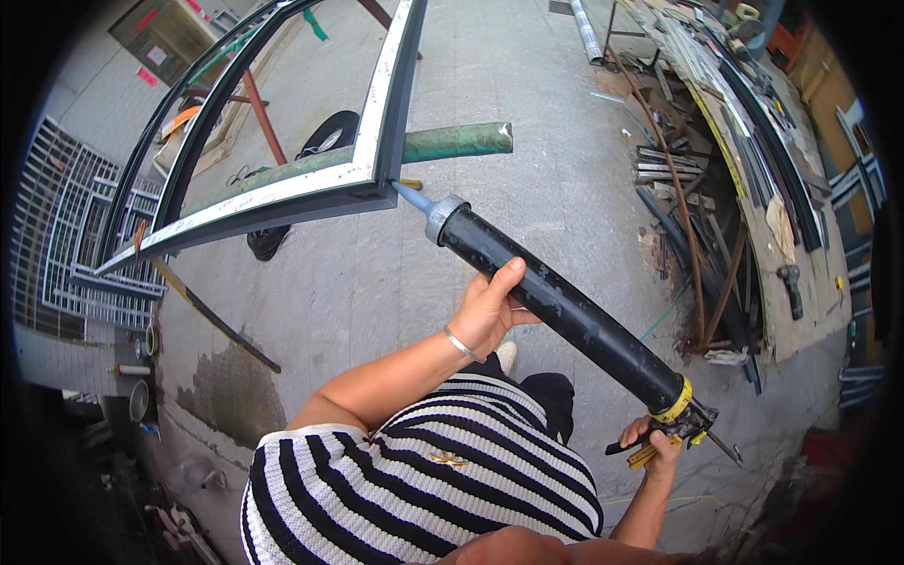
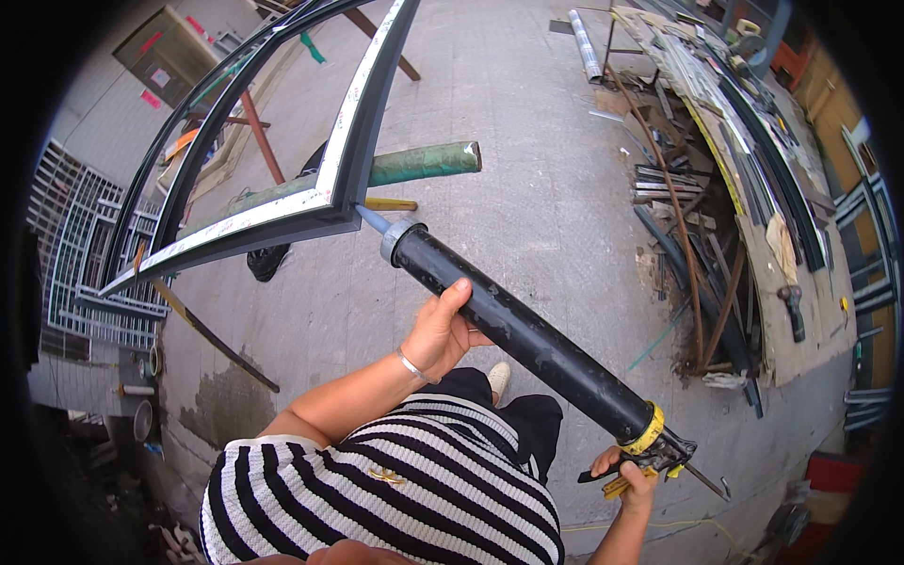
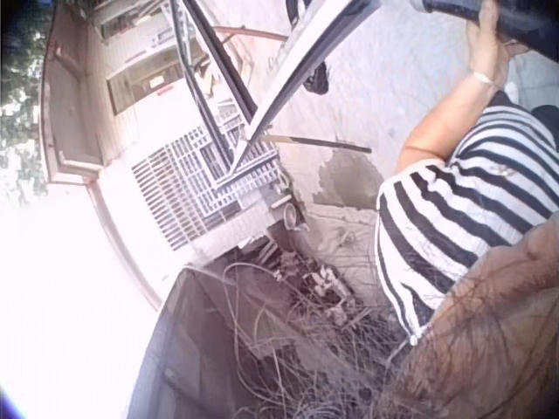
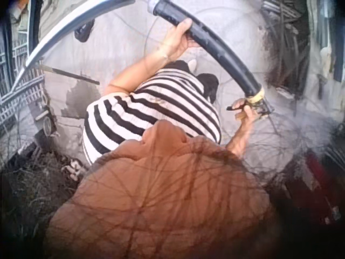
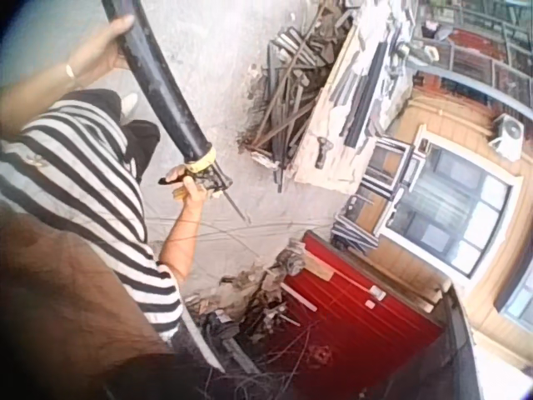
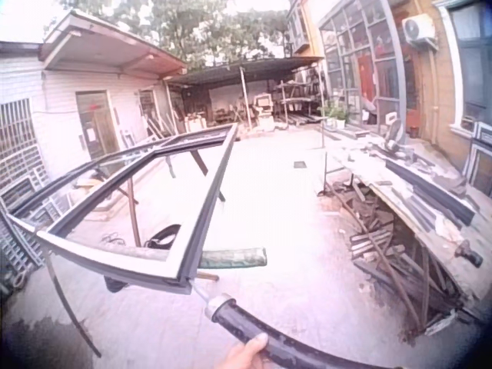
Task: The person walks across a workshop yard carrying tools, picks up a caulking gun, and applies sealant along the edges of a metal frame.
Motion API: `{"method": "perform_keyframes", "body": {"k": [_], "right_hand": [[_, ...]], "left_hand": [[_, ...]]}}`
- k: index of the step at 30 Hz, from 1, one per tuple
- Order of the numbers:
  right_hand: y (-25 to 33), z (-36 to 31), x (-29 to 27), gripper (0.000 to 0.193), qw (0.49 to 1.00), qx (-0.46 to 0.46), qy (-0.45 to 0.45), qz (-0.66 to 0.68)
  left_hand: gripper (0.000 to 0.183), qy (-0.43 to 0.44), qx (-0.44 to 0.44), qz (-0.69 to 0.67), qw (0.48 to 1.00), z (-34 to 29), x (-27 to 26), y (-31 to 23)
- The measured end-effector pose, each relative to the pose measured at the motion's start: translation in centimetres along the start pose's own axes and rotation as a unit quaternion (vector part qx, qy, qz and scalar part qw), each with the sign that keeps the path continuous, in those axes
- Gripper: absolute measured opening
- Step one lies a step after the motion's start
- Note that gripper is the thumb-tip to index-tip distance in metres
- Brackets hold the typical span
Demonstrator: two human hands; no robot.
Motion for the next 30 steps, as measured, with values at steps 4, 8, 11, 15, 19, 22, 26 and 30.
{"method": "perform_keyframes", "body": {"k": [4, 8, 11, 15, 19, 22, 26, 30], "right_hand": [[4.0, 5.0, -2.9, 0.036, 0.997, 0.042, 0.058, -0.021], [8.5, 10.6, -5.2, 0.036, 0.988, 0.078, 0.124, -0.042], [11.9, 13.7, -6.2, 0.036, 0.978, 0.108, 0.167, -0.063], [15.5, 17.6, -7.0, 0.036, 0.966, 0.128, 0.205, -0.093], [17.1, 19.2, -7.3, 0.035, 0.960, 0.155, 0.217, -0.090], [17.8, 19.8, -7.5, 0.035, 0.959, 0.159, 0.216, -0.093], [18.6, 20.2, -7.7, 0.034, 0.958, 0.148, 0.218, -0.108], [18.2, 20.0, -7.9, 0.034, 0.959, 0.142, 0.217, -0.110]], "left_hand": [[0.043, -0.071, 0.030, -0.005, 0.997, 1.9, 1.3, 0.8], [0.043, -0.142, 0.072, -0.011, 0.987, 4.1, 2.8, 1.4], [0.044, -0.193, 0.107, -0.013, 0.975, 5.4, 4.2, 1.7], [0.048, -0.232, 0.146, -0.021, 0.962, 7.2, 5.3, 2.1], [0.048, -0.268, 0.161, -0.024, 0.950, 8.1, 5.6, 2.4], [0.046, -0.281, 0.156, -0.020, 0.947, 8.3, 5.9, 2.4], [0.045, -0.288, 0.151, -0.031, 0.945, 8.0, 6.5, 2.3], [0.046, -0.279, 0.155, -0.014, 0.948, 8.1, 6.7, 2.0]]}}
Point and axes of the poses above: each hand's wrist, its own z-axis towards the middle knuckle, its own x-axis out of the palm, y = z × x, the point moved 1 cm from there along z, towards the middle knuckle, and after that the axes turned 11 degrees about x, right-handed, at the moved point
